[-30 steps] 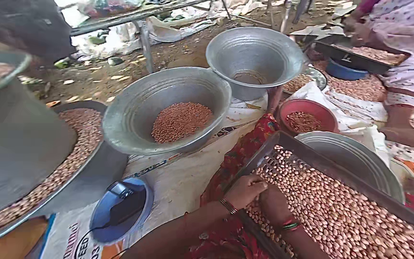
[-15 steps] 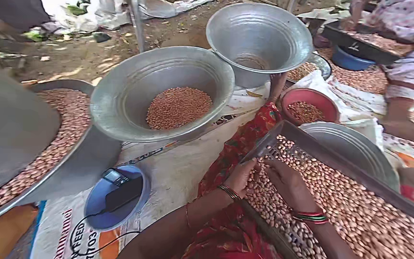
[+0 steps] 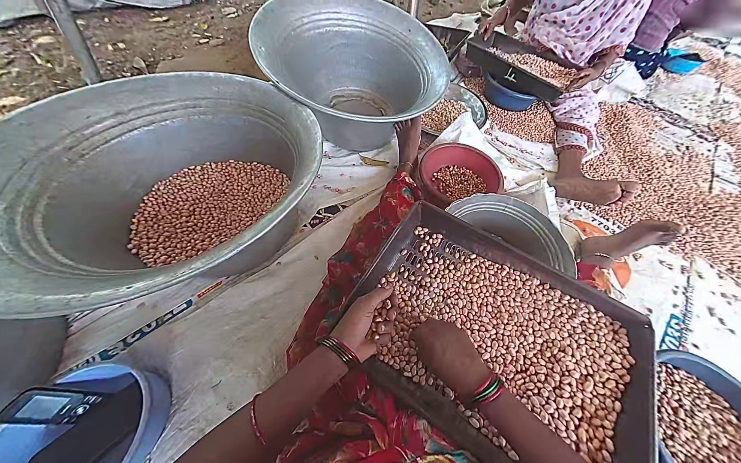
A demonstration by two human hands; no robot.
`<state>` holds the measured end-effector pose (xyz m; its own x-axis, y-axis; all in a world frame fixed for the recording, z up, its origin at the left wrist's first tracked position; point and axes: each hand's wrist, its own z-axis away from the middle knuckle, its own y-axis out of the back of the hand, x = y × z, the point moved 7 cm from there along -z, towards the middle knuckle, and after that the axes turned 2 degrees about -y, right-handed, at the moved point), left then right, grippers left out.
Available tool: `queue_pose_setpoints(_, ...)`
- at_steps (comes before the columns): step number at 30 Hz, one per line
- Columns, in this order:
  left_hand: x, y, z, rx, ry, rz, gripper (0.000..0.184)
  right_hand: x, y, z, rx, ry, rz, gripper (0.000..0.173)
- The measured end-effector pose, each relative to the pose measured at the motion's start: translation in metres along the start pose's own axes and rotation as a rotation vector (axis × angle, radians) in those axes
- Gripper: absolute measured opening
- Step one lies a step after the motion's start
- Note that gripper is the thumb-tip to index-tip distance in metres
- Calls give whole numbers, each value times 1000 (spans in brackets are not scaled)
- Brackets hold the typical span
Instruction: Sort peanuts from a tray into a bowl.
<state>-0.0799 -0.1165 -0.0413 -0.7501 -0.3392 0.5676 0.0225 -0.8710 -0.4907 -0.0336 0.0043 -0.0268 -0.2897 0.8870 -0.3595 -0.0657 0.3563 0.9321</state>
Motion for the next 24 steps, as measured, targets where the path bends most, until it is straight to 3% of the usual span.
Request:
queue_pose_setpoints(3, -2, -2, 0, 7, 31, -99, 38, 1, 47, -11, 142, -33, -315, 20)
queue_pose_setpoints(6, -7, -3, 0, 2, 73, -152, 40, -4, 72, -21, 258, 44, -341, 20)
queue_pose_setpoints(8, -6, -3, -1, 8, 67, -134, 41, 2, 59, -21, 121, 0, -255, 19)
queue_pose_setpoints(11, -6, -2, -1, 8, 51, -108, 40, 5, 12, -14, -278, -94, -49, 25)
queue_pose_setpoints(14, -7, -3, -1, 7, 45, -129, 39, 1, -2, -8, -80, -29, 50, 16)
queue_pose_setpoints(17, -7, -2, -2, 44, 32, -152, 41, -10, 29, -14, 256, 64, -56, 13)
queue_pose_setpoints(20, -7, -4, -1, 58, -2, -109, 46, -41, 61, -19, 351, 221, -242, 19)
queue_pose_setpoints(24, 3, 2, -6, -55, -231, 12, 51, -54, 44, -5, -1, 303, -683, 22)
